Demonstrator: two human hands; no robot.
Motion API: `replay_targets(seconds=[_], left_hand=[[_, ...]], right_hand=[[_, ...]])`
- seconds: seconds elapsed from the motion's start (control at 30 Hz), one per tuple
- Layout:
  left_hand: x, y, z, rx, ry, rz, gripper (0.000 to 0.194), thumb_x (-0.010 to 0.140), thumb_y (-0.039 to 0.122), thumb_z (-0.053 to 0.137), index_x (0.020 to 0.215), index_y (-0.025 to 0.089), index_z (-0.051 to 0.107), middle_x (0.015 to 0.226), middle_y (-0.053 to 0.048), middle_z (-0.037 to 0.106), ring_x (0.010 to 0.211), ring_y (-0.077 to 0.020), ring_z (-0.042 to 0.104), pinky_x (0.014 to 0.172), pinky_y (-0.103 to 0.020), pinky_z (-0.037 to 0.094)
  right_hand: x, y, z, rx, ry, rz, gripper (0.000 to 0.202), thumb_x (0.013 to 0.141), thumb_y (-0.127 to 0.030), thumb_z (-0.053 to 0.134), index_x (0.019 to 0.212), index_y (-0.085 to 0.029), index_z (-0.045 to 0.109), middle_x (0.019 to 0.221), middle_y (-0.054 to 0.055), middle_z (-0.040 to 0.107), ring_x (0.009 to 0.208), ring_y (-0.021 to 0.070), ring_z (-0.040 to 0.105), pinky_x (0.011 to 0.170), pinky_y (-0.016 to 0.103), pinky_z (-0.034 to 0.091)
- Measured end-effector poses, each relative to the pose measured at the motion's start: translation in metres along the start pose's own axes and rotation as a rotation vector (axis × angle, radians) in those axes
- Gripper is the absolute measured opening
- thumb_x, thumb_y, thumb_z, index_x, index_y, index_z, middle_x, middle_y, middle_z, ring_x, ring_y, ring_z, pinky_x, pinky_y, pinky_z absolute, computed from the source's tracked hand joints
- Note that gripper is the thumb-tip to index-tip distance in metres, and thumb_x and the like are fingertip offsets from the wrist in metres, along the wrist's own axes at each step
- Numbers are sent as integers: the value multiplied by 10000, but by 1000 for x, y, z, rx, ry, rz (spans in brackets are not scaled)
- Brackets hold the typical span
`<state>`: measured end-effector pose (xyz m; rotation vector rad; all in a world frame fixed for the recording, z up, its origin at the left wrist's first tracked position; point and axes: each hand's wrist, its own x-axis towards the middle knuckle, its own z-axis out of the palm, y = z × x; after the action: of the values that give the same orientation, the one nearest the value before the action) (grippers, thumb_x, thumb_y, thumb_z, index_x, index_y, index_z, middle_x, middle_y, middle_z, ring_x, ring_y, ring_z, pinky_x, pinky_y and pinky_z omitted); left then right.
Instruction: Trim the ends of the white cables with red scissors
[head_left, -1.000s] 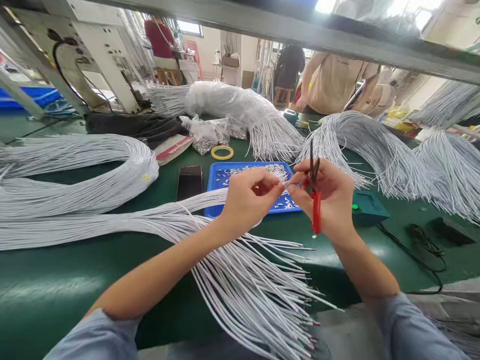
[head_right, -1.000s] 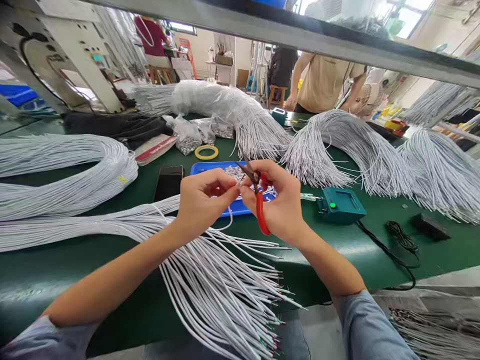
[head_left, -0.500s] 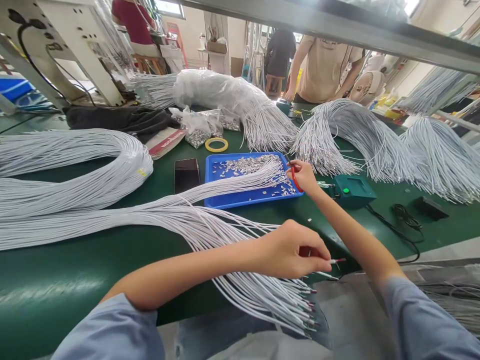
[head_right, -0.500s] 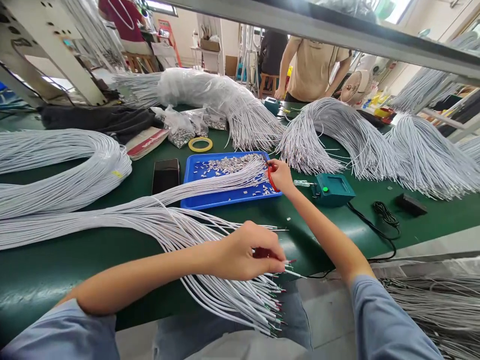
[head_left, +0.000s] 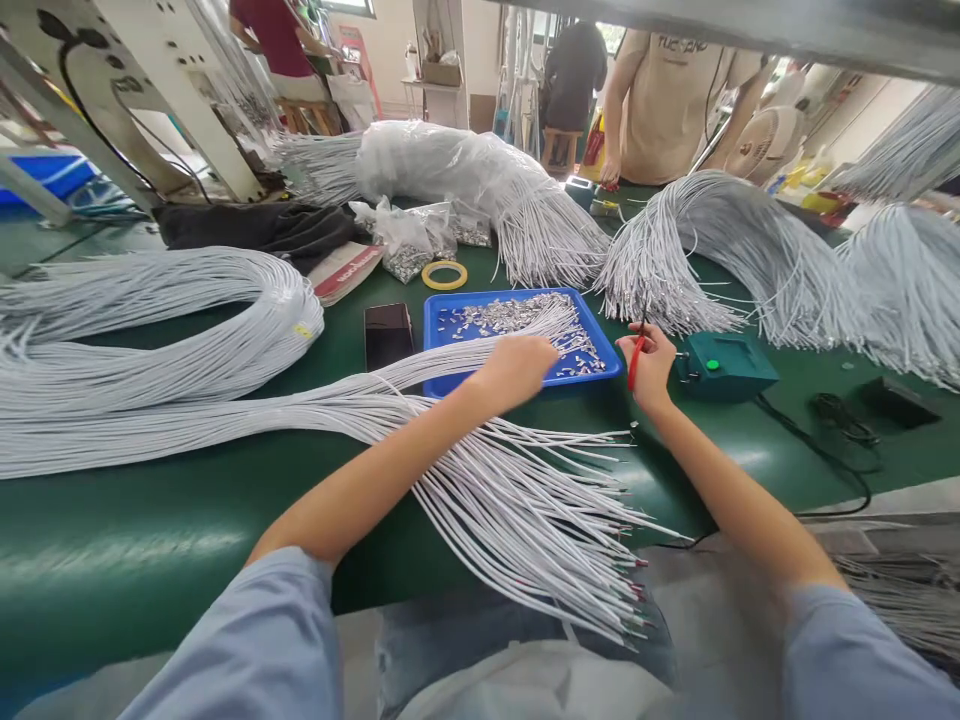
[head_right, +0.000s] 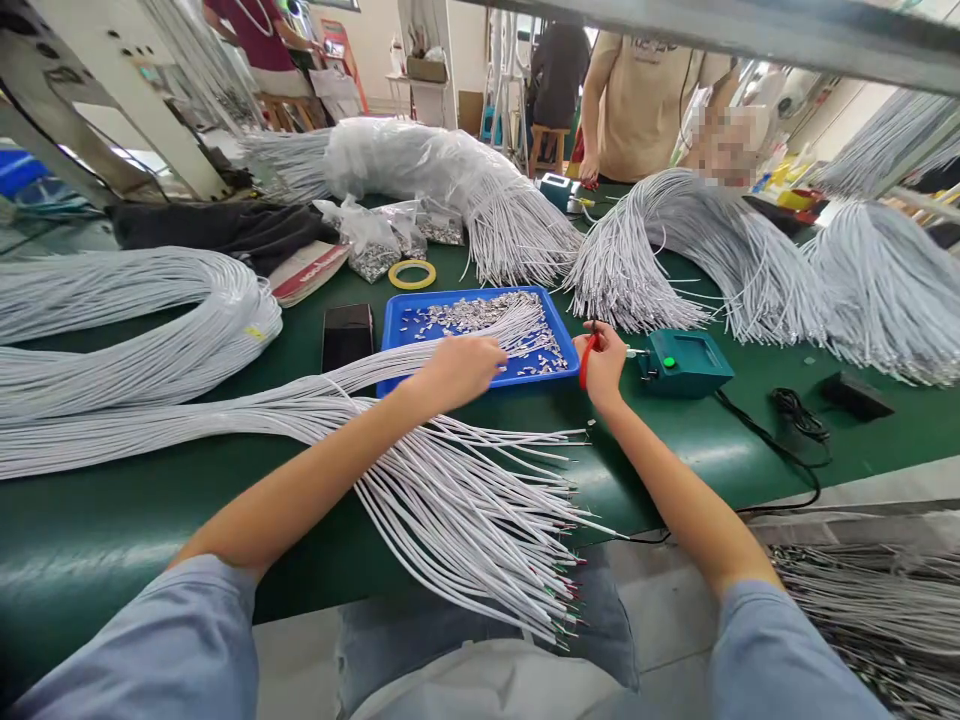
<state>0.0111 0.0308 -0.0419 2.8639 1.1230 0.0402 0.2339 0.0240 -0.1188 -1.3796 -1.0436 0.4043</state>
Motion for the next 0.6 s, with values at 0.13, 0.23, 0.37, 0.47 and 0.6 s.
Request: replay_targets(seconds=[0.13,0.23,0.37,0.47,0.6], left_hand=[[14,-42,4,117,-94,-141,277,795,54,497,963,83,715,1003,-205,710,1011,-325,673,814,-381,500],[17,-51,9,149,-146,-160,306,783,46,475,966,92,715,1005,-195,719,996,-312,683,805,-363,505],[16,-49,8,141,-153,-174,302,773,76,463,949,88,709,1027,-195,716,998,-312,678,811,-364,500],[14,-50,3,90,-145,-181,257,767,116,480,887,84,704,970,-193,720,944,-310,681,788,-363,495],[17,-53,-1,-68,-73,-136,217,818,210,482,830,127,682,837,-103,712,812,-203,665,724,-270,470]], right_hand=[[-5,-5,-1,74,103,-11,208,671,-259,583,868,-199,552,627,-44,590,633,125,603,660,283,486],[-6,-9,1,104,125,-17,201,660,-261,584,849,-202,550,618,-42,587,618,127,599,635,281,482],[-10,-12,2,128,124,-18,192,663,-261,585,843,-207,549,603,-48,582,579,120,581,614,279,479],[-12,-13,3,141,117,-10,186,659,-261,593,833,-215,545,572,-59,559,572,122,578,621,281,483],[-13,-14,3,157,139,-5,193,661,-269,593,840,-216,541,590,-47,568,583,126,571,632,287,485]])
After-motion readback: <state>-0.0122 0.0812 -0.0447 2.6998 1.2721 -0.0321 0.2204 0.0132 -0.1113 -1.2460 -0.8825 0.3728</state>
